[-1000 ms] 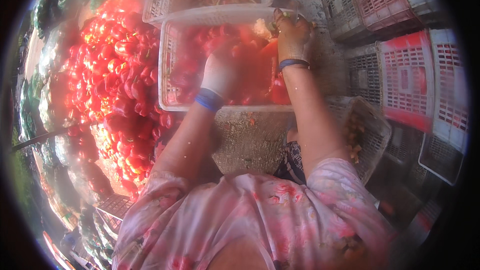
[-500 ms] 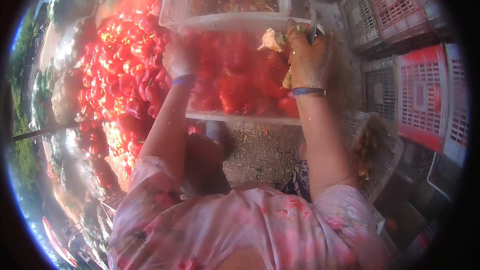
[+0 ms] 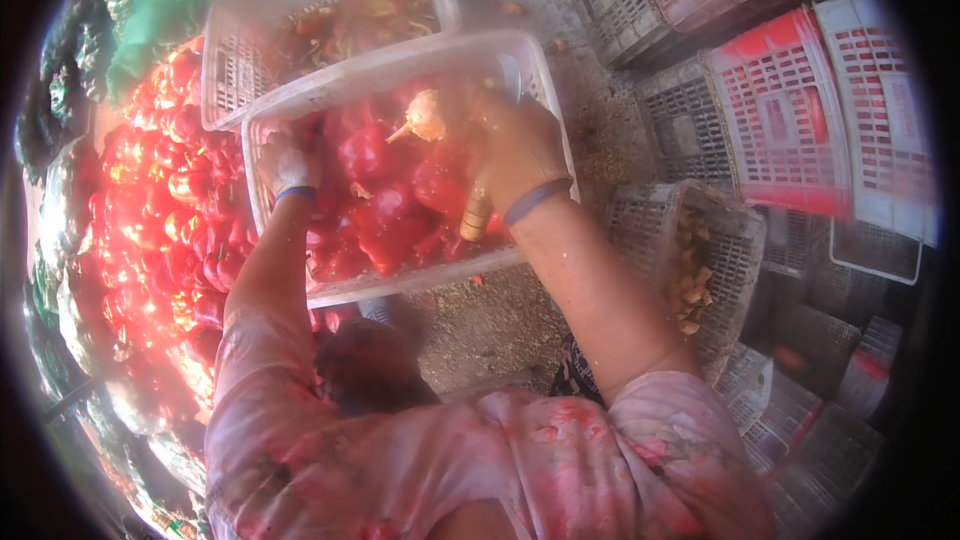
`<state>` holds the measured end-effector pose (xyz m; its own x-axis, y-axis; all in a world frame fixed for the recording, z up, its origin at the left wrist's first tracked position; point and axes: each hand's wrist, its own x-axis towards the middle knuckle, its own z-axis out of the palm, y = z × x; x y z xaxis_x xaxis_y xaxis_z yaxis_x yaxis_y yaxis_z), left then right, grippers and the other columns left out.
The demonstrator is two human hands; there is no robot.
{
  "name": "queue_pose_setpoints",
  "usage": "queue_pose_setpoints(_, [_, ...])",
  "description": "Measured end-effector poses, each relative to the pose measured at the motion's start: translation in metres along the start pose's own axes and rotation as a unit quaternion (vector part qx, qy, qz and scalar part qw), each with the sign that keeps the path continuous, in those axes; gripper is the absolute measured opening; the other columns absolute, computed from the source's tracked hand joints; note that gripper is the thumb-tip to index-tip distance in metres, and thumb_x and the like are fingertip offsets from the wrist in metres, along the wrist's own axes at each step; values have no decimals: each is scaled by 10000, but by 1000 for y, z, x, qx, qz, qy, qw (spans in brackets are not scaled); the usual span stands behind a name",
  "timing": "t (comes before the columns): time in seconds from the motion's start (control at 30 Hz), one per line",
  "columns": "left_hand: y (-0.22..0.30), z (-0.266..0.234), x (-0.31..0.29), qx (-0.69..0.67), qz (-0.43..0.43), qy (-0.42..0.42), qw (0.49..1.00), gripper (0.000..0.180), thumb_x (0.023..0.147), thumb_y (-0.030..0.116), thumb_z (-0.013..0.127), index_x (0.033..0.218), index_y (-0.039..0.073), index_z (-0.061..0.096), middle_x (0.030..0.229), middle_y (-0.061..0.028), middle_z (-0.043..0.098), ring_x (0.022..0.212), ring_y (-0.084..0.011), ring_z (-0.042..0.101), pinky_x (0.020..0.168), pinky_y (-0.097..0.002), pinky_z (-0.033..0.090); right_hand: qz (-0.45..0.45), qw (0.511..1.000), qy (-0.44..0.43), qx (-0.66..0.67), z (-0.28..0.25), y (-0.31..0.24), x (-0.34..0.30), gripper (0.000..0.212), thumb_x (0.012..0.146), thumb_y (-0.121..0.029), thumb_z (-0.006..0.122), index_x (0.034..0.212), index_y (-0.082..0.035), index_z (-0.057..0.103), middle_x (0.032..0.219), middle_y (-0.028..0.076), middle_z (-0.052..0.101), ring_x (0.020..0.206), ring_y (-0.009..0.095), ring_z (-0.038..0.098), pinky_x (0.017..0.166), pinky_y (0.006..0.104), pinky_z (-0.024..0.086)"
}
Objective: The person removes the stems and cores from red bell peppers using a knife and places the peppers into a plastic crate.
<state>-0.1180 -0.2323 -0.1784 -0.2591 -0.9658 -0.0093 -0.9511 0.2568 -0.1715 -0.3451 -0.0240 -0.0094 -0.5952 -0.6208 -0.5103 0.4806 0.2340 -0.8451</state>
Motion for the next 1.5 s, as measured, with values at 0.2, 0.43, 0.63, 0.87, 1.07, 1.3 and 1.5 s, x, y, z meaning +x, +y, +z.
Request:
queue_pose_setpoints(0.2, [-60,10,-3,-185,60,-90,977,595,860,444,635,1346,150,457,1197,-174,639,1041,-369,647,847,-465,534,-71,997,-22,-32,-2,-2,-7,261,912,-312,671,872,-58,626,690,13,539,473,107,461,441,278,395])
queue_pose_setpoints(0.43, [-142,-65,-156,-566,-151,190,788,345,931,242,620,1163,-13,629,999,-126,689,904,-179,627,831,-311,492,-150,920,245,-267,-208,-54,-29,326,818,-357,772,886,-61,652,718,7,548,484,80,440,421,257,386])
queue_pose_setpoints(0.63, [-267,40,-361,-40,-228,109,967,254,802,152,636,1024,28,641,1052,-112,659,858,-218,638,752,-314,526,-47,751,394,-527,-456,15,-53,296,823,-352,745,773,-108,585,619,-4,537,422,103,397,359,288,264])
queue_pose_setpoints(0.87, [-224,134,-461,-324,-588,-189,717,739,761,431,744,1347,84,458,1288,-180,562,862,-266,680,685,-376,560,40,819,411,-399,-457,39,-59,259,860,-341,675,767,-124,568,632,-22,536,444,102,380,392,300,262])
queue_pose_setpoints(1.07, [-228,201,-422,-141,-535,-303,776,968,680,594,711,1461,154,345,1402,-176,460,1262,-363,516,937,-466,505,2,860,345,-375,-343,1,-63,241,893,-332,615,762,-138,554,644,-37,535,462,102,365,421,311,260])
queue_pose_setpoints(1.3, [-235,228,-419,-207,-589,-265,735,777,639,480,796,1258,85,541,1261,-157,582,1097,-292,631,867,-385,530,-43,883,254,-393,-240,11,-50,319,876,-359,641,1064,-101,640,737,-30,568,490,93,405,431,297,323])
queue_pose_setpoints(1.5, [-228,182,-456,-465,-576,-82,667,536,726,315,759,1156,27,620,1035,-144,689,936,-248,673,822,-358,529,-80,905,36,-416,-67,40,-83,477,961,-318,542,1365,-64,532,834,14,573,543,65,450,476,222,381])
